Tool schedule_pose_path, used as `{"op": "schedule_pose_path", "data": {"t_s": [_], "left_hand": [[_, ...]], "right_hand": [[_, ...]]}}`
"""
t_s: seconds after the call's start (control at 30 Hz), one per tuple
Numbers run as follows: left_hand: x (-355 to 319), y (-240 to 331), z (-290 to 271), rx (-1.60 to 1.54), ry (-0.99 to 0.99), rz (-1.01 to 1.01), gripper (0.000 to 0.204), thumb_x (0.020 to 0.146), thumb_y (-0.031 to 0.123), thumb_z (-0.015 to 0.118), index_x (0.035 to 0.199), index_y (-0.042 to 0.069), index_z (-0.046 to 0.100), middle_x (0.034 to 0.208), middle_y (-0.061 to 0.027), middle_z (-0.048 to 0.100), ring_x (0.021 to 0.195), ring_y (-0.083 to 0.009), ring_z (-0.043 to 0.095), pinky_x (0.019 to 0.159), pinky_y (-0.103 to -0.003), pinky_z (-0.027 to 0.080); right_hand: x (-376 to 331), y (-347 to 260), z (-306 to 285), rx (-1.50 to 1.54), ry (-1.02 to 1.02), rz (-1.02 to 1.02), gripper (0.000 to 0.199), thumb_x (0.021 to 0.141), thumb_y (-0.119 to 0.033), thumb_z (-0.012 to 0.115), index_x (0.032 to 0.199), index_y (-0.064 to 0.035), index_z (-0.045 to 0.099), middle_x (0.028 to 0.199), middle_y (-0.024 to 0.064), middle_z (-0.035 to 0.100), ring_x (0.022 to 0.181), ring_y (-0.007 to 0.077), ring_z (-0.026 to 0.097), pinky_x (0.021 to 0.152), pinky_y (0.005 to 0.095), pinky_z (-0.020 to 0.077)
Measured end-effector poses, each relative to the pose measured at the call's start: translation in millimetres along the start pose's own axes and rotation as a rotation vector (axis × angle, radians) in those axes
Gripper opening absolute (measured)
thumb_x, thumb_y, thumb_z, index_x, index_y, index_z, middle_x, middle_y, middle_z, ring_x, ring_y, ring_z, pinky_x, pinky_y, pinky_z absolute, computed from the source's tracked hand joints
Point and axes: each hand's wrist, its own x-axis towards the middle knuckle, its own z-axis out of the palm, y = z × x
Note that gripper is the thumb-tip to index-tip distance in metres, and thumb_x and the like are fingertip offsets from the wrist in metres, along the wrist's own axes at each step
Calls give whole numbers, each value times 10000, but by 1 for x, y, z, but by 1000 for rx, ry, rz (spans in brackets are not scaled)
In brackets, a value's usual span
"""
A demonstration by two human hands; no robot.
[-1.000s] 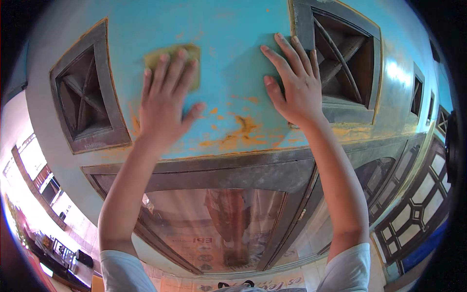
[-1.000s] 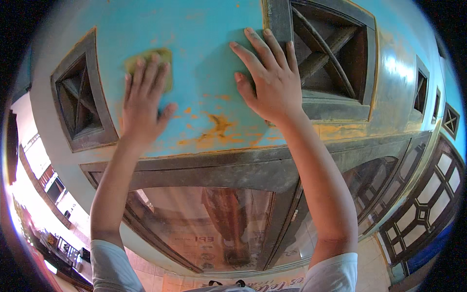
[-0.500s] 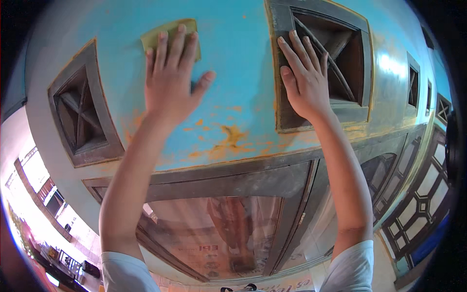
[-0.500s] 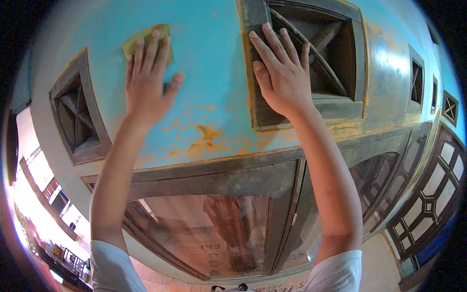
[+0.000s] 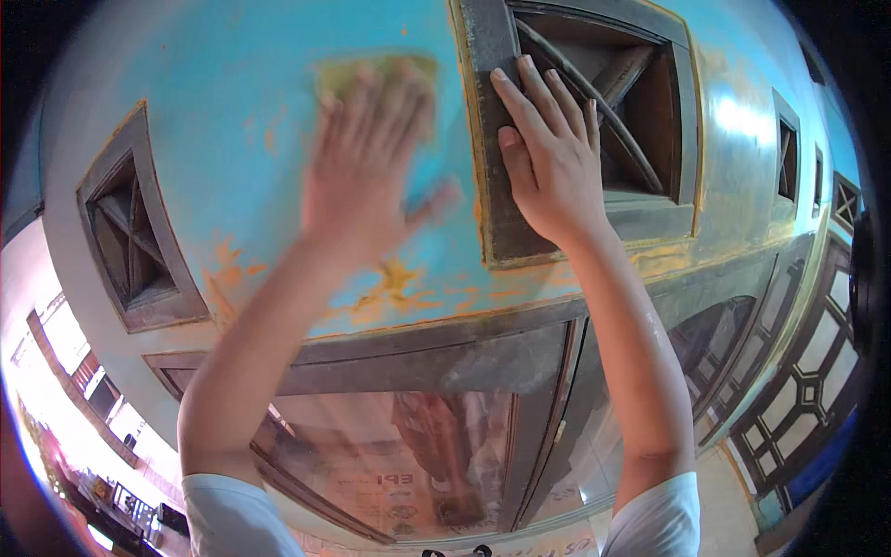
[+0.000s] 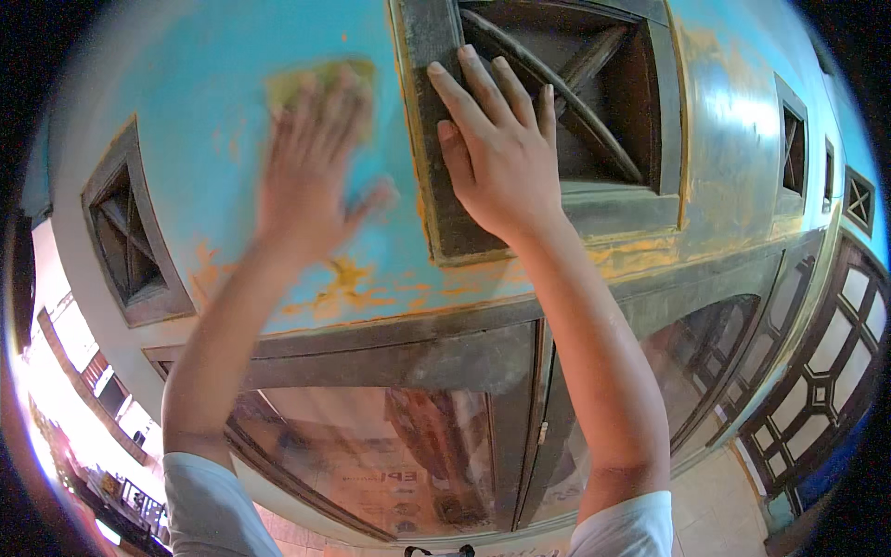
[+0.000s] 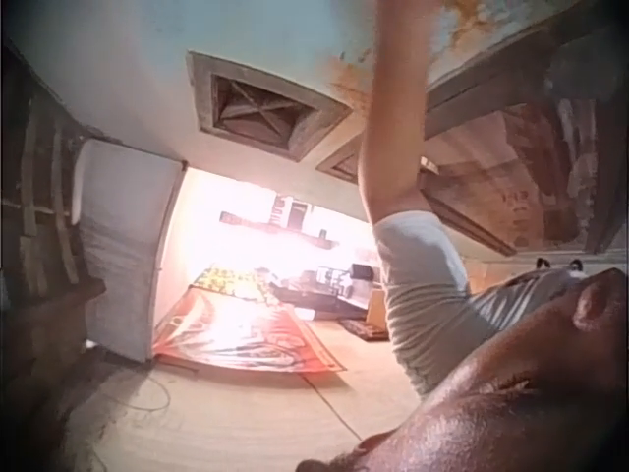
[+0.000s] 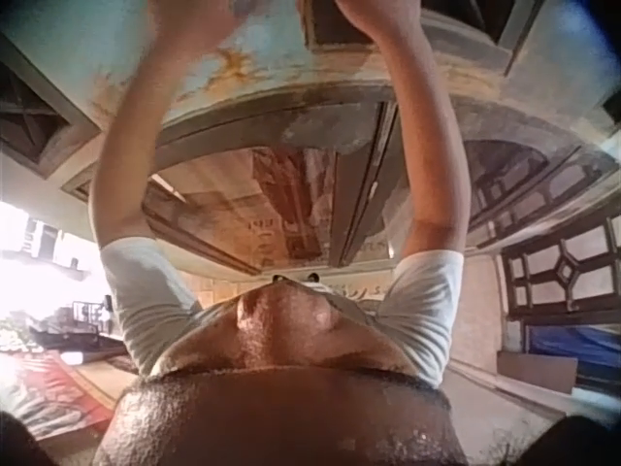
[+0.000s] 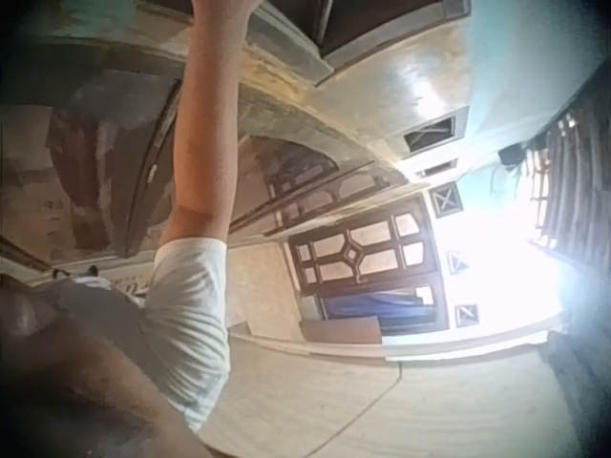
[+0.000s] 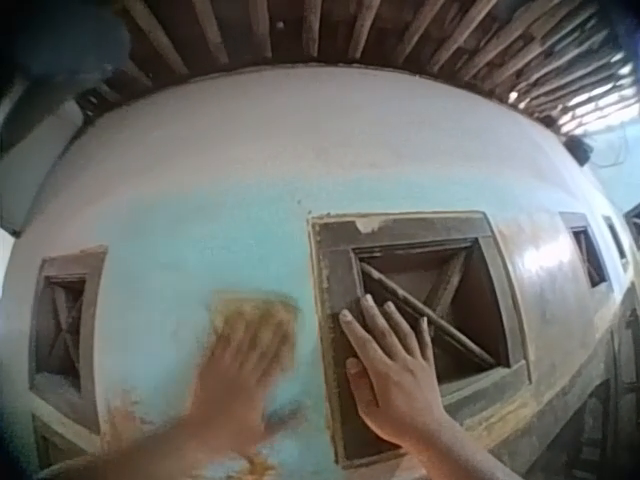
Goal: The recorder uses a piece of sandpaper to sand a painted wall surface located above a glass-fronted cabinet.
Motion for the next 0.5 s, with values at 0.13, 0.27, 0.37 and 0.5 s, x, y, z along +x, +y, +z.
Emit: {"op": "schedule_pose_path", "data": {"t_s": [0.13,0.27,0.37,0.5], "left_hand": [[1,2,-11,76,-129,80,842,919,666,504,1551,124,373,1649,-69,279,1511,-353,241,1226,-565,170],[49,-52,-15,152,113,-110,815,923,619,543,1545,119,380,1646,-84,280,1507,-359,246,1215,-565,200],[24,6,-5,120,-3,-90,827,922,623,540,1558,127,357,1651,-84,265,1511,-359,233,1214,-571,200],[-16,36,-13,22,-199,44,859,907,620,564,1580,147,315,1652,-66,262,1521,-346,210,1211,-589,194]], "right_hand": [[-1,-1,1,8,-4,-13,490,1009,-304,499,1498,-291,465,1570,47,425,1436,355,388,1160,663,230],[3,-9,2,25,11,-18,493,1000,-299,511,1491,-282,469,1561,55,434,1425,356,400,1148,662,253],[-1,0,-2,21,-2,-16,492,999,-287,517,1489,-280,469,1560,56,434,1426,354,398,1147,658,258],[0,-1,1,50,-2,-27,489,997,-273,522,1484,-272,476,1558,61,434,1428,356,392,1152,646,256]]}}
